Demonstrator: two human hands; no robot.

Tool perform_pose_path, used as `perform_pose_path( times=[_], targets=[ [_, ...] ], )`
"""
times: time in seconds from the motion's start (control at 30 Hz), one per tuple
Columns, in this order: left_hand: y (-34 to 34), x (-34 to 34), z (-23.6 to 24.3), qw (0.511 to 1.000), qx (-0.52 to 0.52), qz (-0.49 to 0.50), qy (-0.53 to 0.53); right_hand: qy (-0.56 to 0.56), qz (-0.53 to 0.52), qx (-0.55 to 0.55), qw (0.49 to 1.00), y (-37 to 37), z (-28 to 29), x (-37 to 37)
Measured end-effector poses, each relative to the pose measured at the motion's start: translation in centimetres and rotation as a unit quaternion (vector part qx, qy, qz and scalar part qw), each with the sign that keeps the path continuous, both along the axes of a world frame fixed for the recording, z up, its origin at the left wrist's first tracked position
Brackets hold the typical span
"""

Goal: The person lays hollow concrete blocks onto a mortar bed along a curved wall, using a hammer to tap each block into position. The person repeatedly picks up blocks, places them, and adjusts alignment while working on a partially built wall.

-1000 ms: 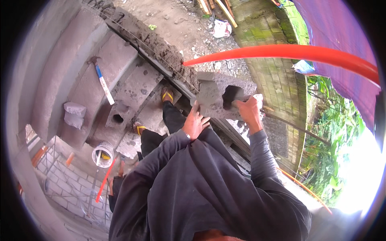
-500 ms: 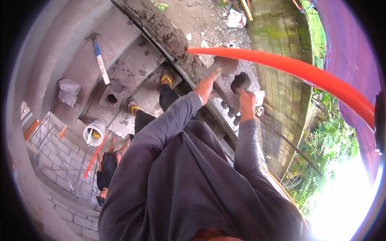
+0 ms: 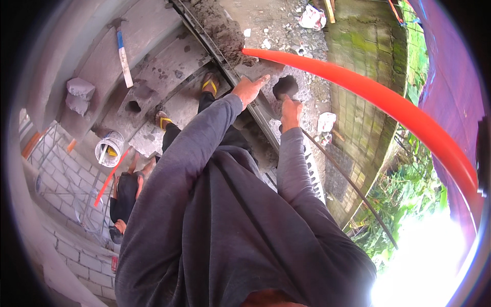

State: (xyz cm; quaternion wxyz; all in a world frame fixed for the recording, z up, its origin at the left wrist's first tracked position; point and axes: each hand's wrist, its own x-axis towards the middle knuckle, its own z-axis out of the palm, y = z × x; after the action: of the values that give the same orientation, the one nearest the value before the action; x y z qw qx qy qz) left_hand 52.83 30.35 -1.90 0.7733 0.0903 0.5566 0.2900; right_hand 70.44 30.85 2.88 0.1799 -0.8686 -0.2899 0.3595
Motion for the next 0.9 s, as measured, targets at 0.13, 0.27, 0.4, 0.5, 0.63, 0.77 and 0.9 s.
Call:
perform_pose_path(
  times=[0.13, 0.27, 0.4, 0.5, 0.63, 0.77, 0.9],
  targets=[
    [-0.5, -0.2, -1.1, 0.997, 0.010, -0.035, 0.062, 0.025, -0.029, 0.014, 0.999, -1.6, -3.1, 0.5],
    [-0.9, 0.0, -1.4, 0.997, 0.006, -0.033, 0.068, 0.009, -0.029, 0.004, 1.000, -2.3, -3.5, -0.1],
    [-1.3, 0.7, -2.9, 0.993, 0.014, -0.076, 0.092, 0.008, -0.030, 0.021, 0.999, -3.5, -6.1, 1.7],
    [-1.2, 0.7, -2.4, 0.959, 0.088, -0.215, 0.164, 0.027, -0.034, 0.013, 0.999, -3.7, -6.3, 1.8],
    [-2.2, 1.7, -4.5, 0.897, 0.231, -0.301, 0.226, 0.038, -0.045, -0.009, 0.998, -3.7, -6.7, 1.8],
    [-4.9, 1.8, -7.2, 0.804, 0.361, -0.321, 0.347, 0.106, -0.078, 0.006, 0.991, -3.9, -6.8, 1.0],
    [-8.4, 0.4, -5.3, 0.867, 0.382, -0.052, 0.316, 0.003, -0.018, -0.009, 1.000, -4.2, -6.8, 1.8]
  ],
)
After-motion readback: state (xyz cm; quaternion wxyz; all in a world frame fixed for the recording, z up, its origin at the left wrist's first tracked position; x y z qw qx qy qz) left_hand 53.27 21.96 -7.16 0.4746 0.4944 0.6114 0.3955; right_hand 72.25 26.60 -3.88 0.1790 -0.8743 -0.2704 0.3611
